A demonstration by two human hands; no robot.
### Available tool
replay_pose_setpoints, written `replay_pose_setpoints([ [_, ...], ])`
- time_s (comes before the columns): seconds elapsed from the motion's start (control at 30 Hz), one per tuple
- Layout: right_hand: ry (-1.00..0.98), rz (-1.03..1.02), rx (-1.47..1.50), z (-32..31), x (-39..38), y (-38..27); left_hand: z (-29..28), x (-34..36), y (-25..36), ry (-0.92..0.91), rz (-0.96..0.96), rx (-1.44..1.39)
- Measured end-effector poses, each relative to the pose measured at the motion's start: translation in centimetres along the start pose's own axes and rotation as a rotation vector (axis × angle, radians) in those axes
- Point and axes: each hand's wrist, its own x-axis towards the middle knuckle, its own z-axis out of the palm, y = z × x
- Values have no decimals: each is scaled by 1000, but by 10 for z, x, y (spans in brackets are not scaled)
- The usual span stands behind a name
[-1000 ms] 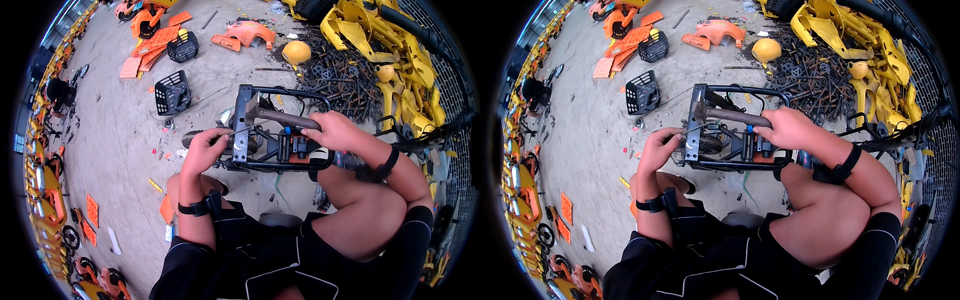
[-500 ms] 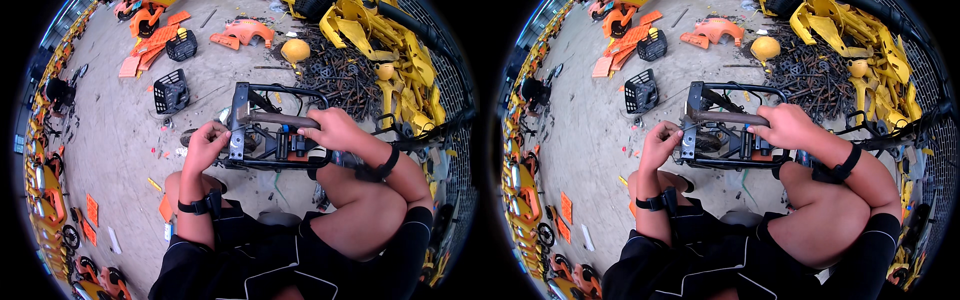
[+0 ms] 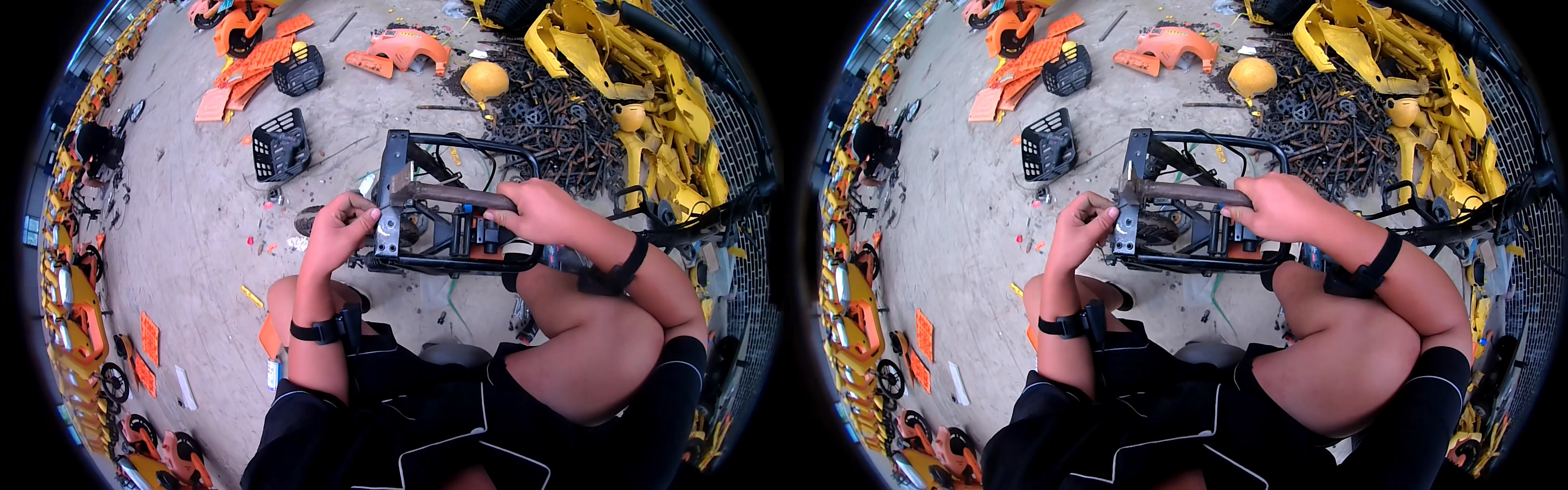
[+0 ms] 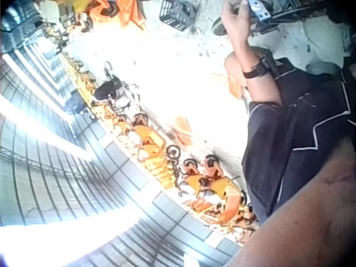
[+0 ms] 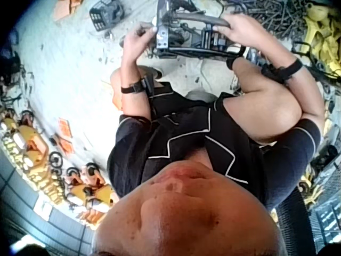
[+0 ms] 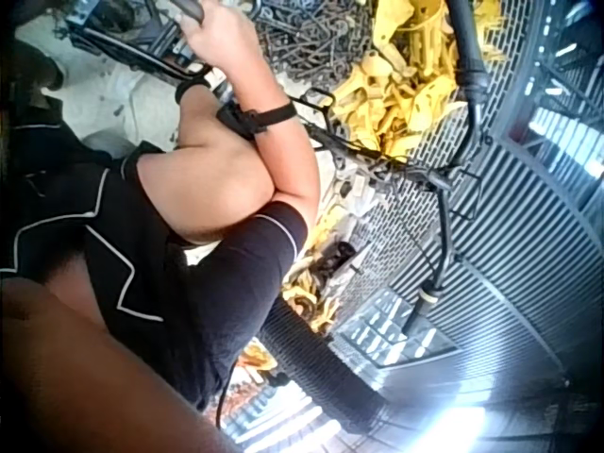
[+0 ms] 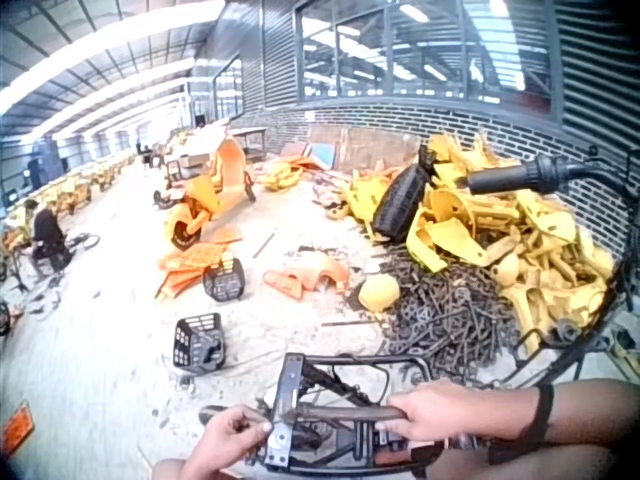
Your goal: The person uses a hammer and pliers to adjust and secure components on the frame of an electric scooter, handling wires and a metal bracket.
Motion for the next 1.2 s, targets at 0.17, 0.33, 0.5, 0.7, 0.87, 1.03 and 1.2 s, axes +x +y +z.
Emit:
replay_pose_setpoints([
  [0.17,-22,26,29,-1,-1,-1,-13,-10,-4,-11,-50,-12],
  [0.33,-14,-31,102,-1,-2,-5,-32,-22,-11,51,13,82],
  [0.5,-4,-14,249,3,1,-4,-28,-22,-4,114,40,149],
  [0.7,40,7,441,-2,2,0,-26,-22,-10,158,74,144],
  [0.87,184,-168,373,-10,-3,-6,-27,-22,-10,121,50,160],
  [1.03,129,-79,-2,3,2,-18,-22,-19,-6,118,65,117],
  [1.2,152,-179,193,-8,-1,-28,-20,-19,-5,140,74,145],
])
